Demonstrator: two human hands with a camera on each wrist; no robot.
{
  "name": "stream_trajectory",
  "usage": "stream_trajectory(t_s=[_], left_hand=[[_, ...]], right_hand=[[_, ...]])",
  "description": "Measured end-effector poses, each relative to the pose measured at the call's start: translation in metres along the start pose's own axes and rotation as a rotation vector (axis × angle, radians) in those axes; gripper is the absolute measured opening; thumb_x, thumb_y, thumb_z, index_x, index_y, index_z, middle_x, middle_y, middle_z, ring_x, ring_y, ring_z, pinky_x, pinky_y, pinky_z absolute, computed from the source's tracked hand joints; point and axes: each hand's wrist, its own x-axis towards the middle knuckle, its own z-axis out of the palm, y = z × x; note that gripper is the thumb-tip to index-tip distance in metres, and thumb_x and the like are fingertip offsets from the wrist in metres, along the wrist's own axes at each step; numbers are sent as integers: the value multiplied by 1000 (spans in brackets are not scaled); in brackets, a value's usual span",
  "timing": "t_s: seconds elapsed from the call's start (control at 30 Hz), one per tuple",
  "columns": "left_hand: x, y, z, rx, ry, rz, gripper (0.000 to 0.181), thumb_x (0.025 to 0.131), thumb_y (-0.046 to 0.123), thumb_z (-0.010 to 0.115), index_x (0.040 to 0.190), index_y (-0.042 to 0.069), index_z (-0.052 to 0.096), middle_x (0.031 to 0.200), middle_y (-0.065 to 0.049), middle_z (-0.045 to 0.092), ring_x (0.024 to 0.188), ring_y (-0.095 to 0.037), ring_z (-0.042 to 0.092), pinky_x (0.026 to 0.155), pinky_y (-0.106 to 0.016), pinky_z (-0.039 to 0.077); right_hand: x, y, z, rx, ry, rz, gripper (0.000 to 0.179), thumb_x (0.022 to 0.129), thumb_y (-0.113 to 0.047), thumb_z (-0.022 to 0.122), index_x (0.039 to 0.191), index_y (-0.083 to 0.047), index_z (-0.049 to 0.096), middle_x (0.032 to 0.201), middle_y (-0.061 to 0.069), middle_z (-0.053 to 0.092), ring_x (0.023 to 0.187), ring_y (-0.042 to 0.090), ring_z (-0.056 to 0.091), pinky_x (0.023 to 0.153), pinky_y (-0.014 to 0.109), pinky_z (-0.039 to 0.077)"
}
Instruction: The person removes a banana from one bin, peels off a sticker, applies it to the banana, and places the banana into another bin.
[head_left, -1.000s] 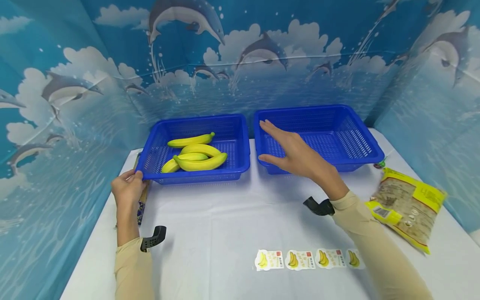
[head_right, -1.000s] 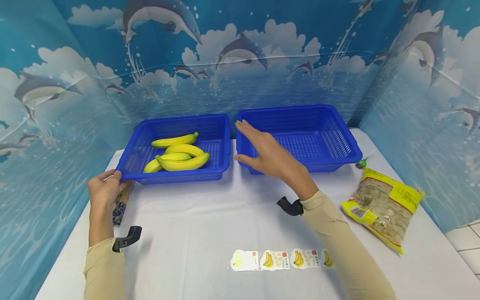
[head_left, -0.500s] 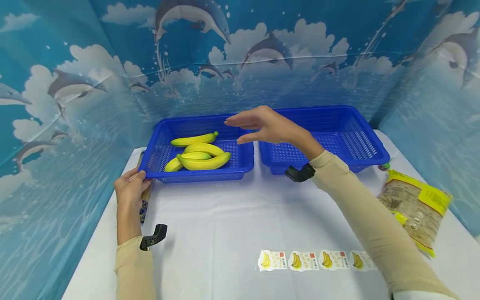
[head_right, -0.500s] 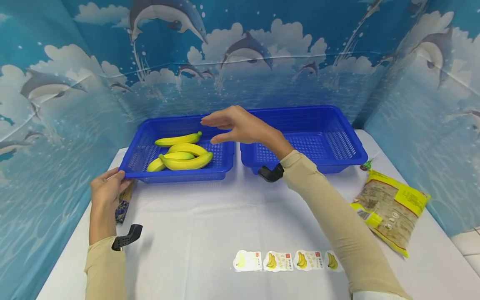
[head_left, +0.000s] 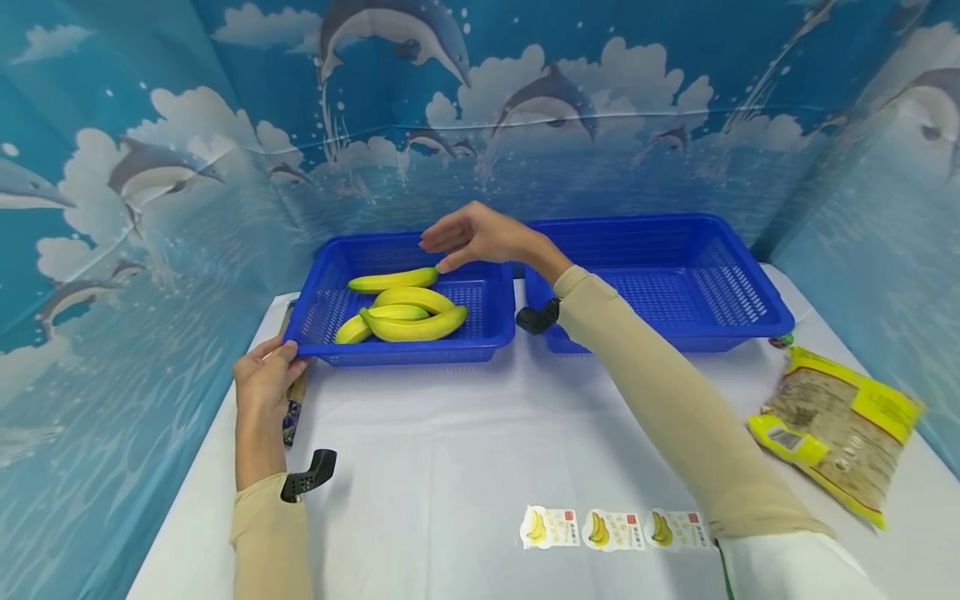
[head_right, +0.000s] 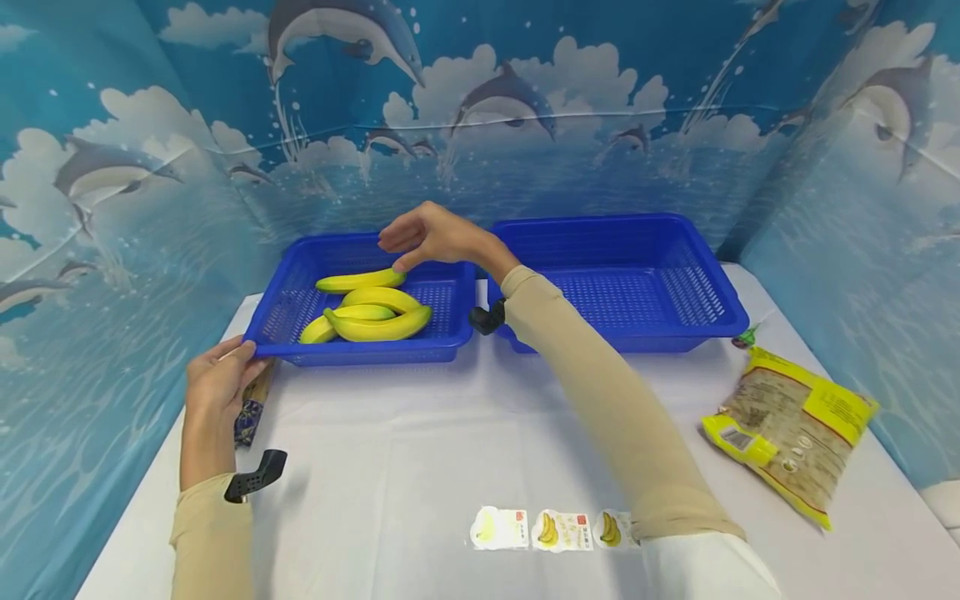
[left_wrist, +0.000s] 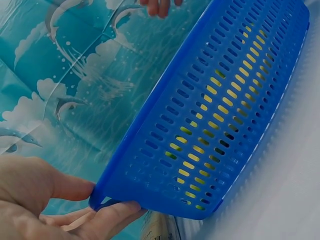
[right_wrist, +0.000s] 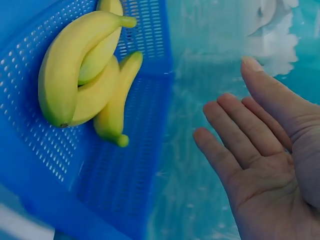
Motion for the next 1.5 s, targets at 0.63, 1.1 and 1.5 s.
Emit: stream_trajectory(t_s=[0.63,1.1,1.5], left_hand=[[0,-2,4,24,-5,13,52,114,18,55,162,2,45,158,-20,55,136,-27,64,103,-26,54],[1,-6,1,14,4,-1,52,113,20,58,161,4,48,155,-18,59,125,-20,71,97,-22,57],[3,-7,0,18,7,6,54,113,23,58,162,3,47,157,-18,58,132,-24,68,98,-22,56]], right_hand=[[50,74,19,-67,119,285,55,92,8,80,145,3,65,151,20,63,142,34,58,112,40,54],[63,87,27,-102,209,399,39,95,6,79,133,4,73,143,20,69,136,32,63,108,41,56],[68,91,24,-222,309,290,22,95,9,77,116,3,82,125,20,77,119,31,72,98,41,62]])
